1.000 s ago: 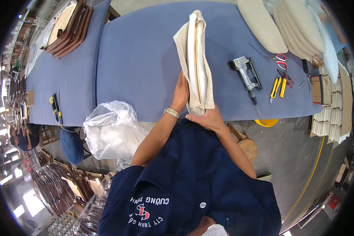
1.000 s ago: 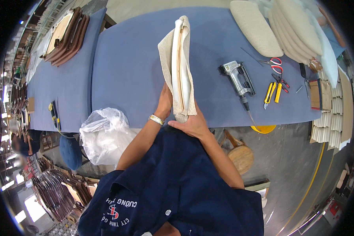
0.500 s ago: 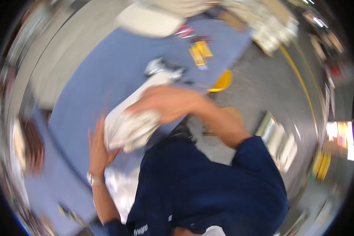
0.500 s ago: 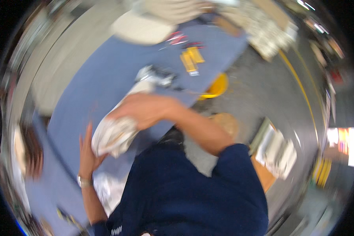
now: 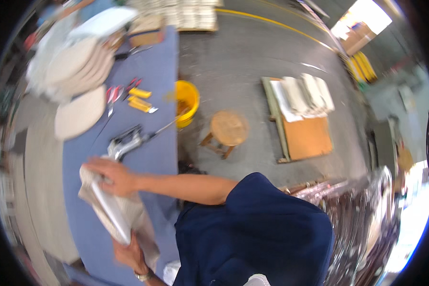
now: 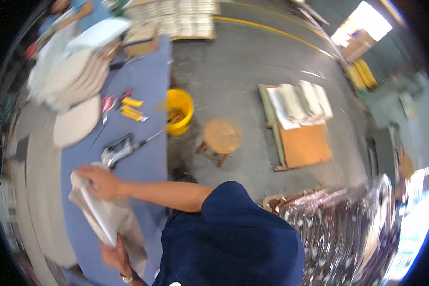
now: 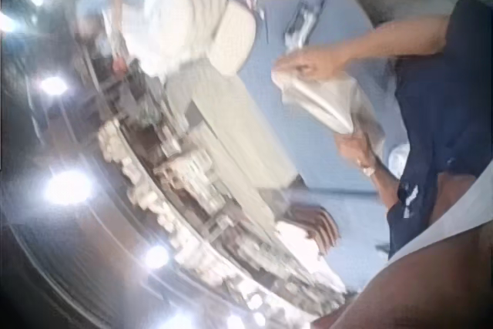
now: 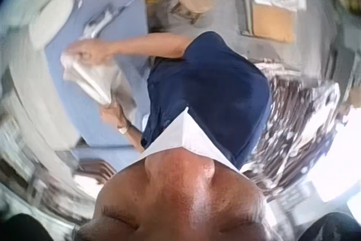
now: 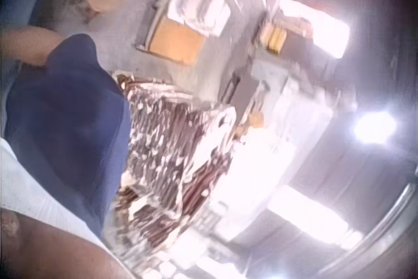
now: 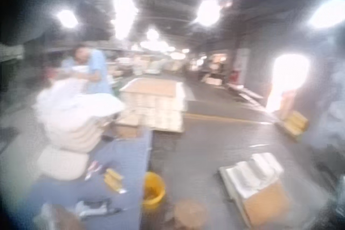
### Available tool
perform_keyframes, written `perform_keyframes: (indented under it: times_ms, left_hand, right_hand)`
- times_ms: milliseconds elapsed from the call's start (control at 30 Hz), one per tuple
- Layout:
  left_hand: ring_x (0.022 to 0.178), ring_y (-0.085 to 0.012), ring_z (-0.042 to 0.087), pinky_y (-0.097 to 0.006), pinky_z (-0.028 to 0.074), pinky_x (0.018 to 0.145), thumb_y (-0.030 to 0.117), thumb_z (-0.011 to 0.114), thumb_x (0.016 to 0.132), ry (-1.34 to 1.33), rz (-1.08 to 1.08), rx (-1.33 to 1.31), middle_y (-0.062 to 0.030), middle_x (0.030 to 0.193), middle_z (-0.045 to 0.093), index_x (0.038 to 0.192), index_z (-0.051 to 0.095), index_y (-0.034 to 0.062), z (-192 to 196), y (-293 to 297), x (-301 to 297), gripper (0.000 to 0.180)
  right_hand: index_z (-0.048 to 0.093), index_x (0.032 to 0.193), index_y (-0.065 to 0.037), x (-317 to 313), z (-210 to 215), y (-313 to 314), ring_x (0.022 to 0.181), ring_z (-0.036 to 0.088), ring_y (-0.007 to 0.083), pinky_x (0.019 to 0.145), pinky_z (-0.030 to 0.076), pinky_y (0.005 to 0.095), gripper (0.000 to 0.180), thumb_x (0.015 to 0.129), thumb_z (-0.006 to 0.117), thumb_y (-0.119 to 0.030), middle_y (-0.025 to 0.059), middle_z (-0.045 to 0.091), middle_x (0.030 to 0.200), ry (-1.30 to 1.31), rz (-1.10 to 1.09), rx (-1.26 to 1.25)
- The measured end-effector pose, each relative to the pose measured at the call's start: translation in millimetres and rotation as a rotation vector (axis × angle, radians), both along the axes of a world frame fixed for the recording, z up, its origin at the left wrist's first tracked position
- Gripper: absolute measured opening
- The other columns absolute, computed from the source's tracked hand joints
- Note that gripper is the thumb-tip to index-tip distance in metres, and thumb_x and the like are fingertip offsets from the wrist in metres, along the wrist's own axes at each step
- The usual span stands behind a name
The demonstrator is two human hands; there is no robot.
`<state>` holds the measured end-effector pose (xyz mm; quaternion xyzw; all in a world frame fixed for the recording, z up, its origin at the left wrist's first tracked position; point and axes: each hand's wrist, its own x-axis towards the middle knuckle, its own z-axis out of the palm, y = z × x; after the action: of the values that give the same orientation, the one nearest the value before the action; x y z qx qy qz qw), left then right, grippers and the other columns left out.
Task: The person wraps a white fabric cover around a foam cushion, aligns the edges, and secures the fabric using a staple gun. They then trim excess fabric with a utility knife and smooth the surface. The process is repeated for multiple cushions on a blue work table.
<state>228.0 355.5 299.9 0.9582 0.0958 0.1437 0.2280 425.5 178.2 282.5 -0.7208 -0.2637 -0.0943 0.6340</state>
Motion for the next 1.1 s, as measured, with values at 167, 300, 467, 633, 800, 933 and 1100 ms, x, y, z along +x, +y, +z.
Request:
perform_keyframes:
  times_ms: [167,300,467,633,800,933,1100]
  left_hand:
    - [0.097,-0.0385,0.074,-0.044,0.058,0.082,0.03,0.087,0.077,0.096,0.297,-0.122,-0.0202,0.106,0.076,0.118,0.072,0.0048,24.6,-28.6,16.5,0.051]
    - [0.096,-0.0397,0.073,-0.048,0.058,0.079,0.04,0.082,0.08,0.213,0.454,-0.1,-0.0198,0.108,0.075,0.14,0.058,0.0077,27.5,-29.3,82.5,0.072]
    - [0.094,-0.0459,0.073,-0.052,0.059,0.076,0.048,0.07,0.088,0.458,0.521,-0.17,-0.0294,0.117,0.07,0.151,0.038,-0.0078,-20.3,-37.6,167.2,0.09]
    - [0.098,-0.0463,0.071,-0.053,0.058,0.079,0.054,0.071,0.089,0.435,0.539,-0.286,-0.0305,0.116,0.069,0.153,0.033,-0.0083,-33.2,-54.4,164.2,0.097]
    - [0.097,-0.0451,0.072,-0.052,0.059,0.077,0.061,0.068,0.091,0.497,0.446,-0.362,-0.0328,0.125,0.063,0.154,0.029,-0.0109,-10.4,-69.2,198.4,0.104]
    - [0.126,-0.0448,0.059,-0.048,0.056,0.094,0.048,0.068,0.095,0.125,0.43,-0.319,-0.0317,0.149,0.044,0.157,0.028,-0.0075,-34.2,-44.5,220.2,0.092]
    - [0.135,-0.0356,0.053,-0.043,0.044,0.112,0.031,0.052,0.108,-0.127,0.357,-0.648,-0.0228,0.15,0.05,0.148,0.049,-0.0044,-45.0,36.7,278.7,0.054]
  right_hand:
    - [0.045,0.154,-0.003,36.1,-5.9,62.5,0.147,0.043,0.0373,0.122,0.034,0.0435,0.081,0.091,0.077,-0.042,0.0234,0.047,0.157,0.096,0.229,-0.004]
    - [0.045,0.153,0.0,93.9,-13.6,107.7,0.141,0.052,0.0358,0.117,0.042,0.0402,0.084,0.087,0.079,-0.038,0.0254,0.053,0.151,0.297,0.373,0.0]
    - [0.058,0.144,-0.004,180.0,-73.3,154.2,0.128,0.061,0.0365,0.108,0.048,0.0414,0.069,0.081,0.075,-0.027,0.022,0.064,0.138,0.433,0.447,-0.264]
    - [0.066,0.135,-0.008,186.3,-93.8,147.6,0.108,0.064,0.0348,0.1,0.05,0.0413,0.057,0.081,0.072,-0.026,0.016,0.071,0.124,0.331,0.419,-0.32]
    - [0.074,0.119,-0.01,217.6,-54.7,150.7,0.095,0.066,0.0297,0.086,0.053,0.0398,0.037,0.083,0.069,-0.018,0.0116,0.073,0.115,0.292,0.48,-0.334]
    - [0.076,0.114,-0.01,220.0,-57.9,144.0,0.088,0.066,0.0287,0.08,0.054,0.0378,0.031,0.085,0.068,-0.01,0.0083,0.076,0.114,0.181,0.449,-0.291]
    - [0.077,0.112,-0.008,231.3,-45.3,140.5,0.094,0.07,0.0295,0.085,0.056,0.0382,0.029,0.083,0.071,-0.008,0.0098,0.076,0.118,0.098,0.488,-0.387]
